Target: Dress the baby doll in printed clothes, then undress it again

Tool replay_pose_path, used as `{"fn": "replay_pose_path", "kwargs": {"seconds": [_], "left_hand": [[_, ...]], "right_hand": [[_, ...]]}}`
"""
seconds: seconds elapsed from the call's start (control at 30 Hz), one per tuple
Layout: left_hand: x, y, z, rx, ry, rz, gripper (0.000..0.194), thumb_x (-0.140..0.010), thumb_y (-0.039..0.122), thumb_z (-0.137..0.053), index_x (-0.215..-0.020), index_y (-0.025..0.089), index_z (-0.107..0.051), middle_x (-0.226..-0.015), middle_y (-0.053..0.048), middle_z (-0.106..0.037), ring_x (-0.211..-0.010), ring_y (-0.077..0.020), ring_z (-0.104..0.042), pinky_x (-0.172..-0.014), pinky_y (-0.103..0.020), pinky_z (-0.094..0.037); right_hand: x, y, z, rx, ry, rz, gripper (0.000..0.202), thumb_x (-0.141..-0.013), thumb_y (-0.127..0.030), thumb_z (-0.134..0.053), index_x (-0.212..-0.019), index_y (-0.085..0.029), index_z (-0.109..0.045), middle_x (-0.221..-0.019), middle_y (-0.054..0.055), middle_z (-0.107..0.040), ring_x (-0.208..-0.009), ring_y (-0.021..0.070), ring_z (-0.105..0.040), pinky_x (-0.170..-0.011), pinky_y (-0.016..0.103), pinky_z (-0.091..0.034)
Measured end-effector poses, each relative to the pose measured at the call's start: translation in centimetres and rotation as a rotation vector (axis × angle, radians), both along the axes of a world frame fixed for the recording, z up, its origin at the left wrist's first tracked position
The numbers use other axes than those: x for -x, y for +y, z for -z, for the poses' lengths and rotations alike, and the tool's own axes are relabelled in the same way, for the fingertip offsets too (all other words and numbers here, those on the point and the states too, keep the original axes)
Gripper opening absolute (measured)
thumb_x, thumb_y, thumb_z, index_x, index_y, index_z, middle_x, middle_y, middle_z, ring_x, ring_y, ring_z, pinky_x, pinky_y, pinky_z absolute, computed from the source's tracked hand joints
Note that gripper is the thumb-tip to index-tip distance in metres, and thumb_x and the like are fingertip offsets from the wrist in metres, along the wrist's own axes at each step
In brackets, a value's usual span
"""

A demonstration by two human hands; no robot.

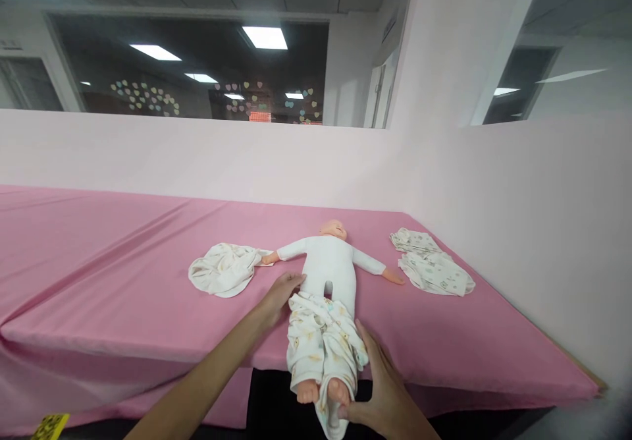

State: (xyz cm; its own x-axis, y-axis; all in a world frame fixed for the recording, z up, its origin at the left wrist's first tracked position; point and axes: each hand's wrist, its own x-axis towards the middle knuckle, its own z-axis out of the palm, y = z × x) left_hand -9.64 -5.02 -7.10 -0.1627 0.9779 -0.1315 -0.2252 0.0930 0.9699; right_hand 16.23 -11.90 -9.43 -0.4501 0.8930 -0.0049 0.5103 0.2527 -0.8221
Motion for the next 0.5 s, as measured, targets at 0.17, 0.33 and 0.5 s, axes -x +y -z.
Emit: {"fn": "replay_pose_path", "kwargs": {"seconds": [0.17, 0.33, 0.5], "left_hand": [[0.6, -5.4, 2.1, -0.139, 0.14, 0.096, 0.041, -0.08, 0.053, -0.068, -0.094, 0.017, -0.055, -0.079, 0.002, -0.056, -0.068, -0.0113, -0.05, -0.061, -0.022, -0.038], [-0.3, -9.8, 2.4, -0.3, 0.462, 0.236, 0.094, -0.061, 0.043, -0.086, -0.139, 0.026, -0.035, -0.14, -0.009, -0.043, -0.128, -0.0279, -0.042, -0.106, -0.039, -0.037], [-1.8, -12.6, 3.4, -0.214, 0.725, 0.186, 0.129, -0.051, 0.052, -0.087, -0.153, 0.026, -0.013, -0.158, -0.012, -0.013, -0.145, -0.0353, -0.014, -0.118, -0.051, -0.02]], "right_hand": [[0.9, -0.1, -0.4, 0.013, 0.085, 0.056, 0.105, -0.063, -0.03, -0.073, -0.151, -0.026, -0.015, -0.152, 0.01, -0.029, -0.139, 0.0269, -0.03, -0.11, 0.041, -0.036], [1.0, 0.4, -0.1, 0.073, 0.215, 0.045, 0.1, -0.065, -0.03, -0.07, -0.149, -0.026, -0.017, -0.151, 0.012, -0.031, -0.136, 0.0279, -0.036, -0.107, 0.042, -0.04], [1.6, -0.1, 0.0, -0.016, 0.26, 0.122, 0.084, -0.067, -0.036, -0.069, -0.141, -0.022, -0.032, -0.141, 0.012, -0.046, -0.128, 0.0283, -0.047, -0.102, 0.04, -0.046]]}}
